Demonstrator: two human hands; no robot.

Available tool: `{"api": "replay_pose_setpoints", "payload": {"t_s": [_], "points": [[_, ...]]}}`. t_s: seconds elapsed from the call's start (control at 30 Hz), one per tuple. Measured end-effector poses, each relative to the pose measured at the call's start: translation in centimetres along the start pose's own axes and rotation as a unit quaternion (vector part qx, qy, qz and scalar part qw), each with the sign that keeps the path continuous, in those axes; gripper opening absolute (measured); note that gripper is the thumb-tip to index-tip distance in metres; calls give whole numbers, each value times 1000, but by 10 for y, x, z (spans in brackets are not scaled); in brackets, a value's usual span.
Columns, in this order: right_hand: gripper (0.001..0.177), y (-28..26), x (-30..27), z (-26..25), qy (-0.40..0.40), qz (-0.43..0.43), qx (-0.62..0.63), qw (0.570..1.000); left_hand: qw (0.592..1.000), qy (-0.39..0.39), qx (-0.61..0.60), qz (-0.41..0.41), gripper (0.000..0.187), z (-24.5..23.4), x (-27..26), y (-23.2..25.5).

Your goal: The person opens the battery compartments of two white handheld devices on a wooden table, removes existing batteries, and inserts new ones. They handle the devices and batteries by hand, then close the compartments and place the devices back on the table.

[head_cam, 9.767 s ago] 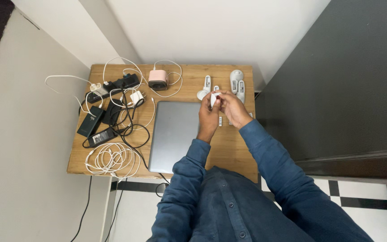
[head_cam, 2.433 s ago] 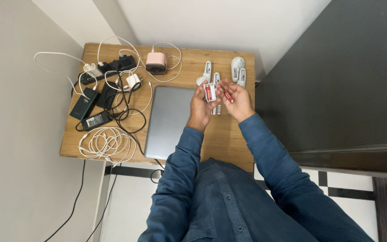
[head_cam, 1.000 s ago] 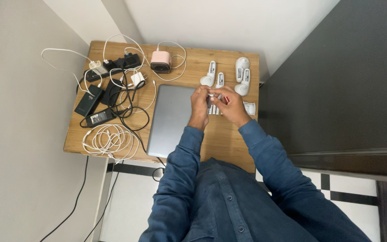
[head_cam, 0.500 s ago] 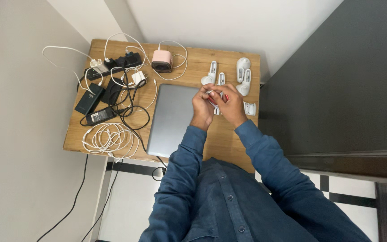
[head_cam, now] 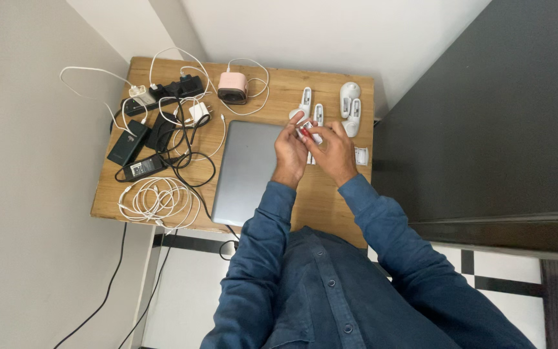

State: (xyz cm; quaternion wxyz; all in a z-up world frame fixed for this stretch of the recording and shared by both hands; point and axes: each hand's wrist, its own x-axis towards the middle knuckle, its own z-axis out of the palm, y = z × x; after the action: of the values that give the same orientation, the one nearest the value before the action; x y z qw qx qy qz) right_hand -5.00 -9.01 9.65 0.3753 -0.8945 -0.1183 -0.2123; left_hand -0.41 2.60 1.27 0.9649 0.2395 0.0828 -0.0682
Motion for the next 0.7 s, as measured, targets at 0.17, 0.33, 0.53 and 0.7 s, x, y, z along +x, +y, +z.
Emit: {"api": "replay_pose_setpoints", "payload": {"t_s": [0.17, 0.33, 0.53, 0.7], "points": [[19, -2, 3, -2, 9, 25, 17, 999, 999, -39, 11, 13, 55, -1, -2, 0], [19, 7, 5, -1, -6, 62, 57, 996, 998, -19, 68, 6, 53, -1, -3, 2], [18, 29, 6, 7, -16, 97, 144, 985, 996, -33, 85, -2, 52, 1, -8, 2], [15, 46, 2, 16, -31, 173, 273, 946, 998, -33, 41, -30, 51, -2, -9, 1]]}}
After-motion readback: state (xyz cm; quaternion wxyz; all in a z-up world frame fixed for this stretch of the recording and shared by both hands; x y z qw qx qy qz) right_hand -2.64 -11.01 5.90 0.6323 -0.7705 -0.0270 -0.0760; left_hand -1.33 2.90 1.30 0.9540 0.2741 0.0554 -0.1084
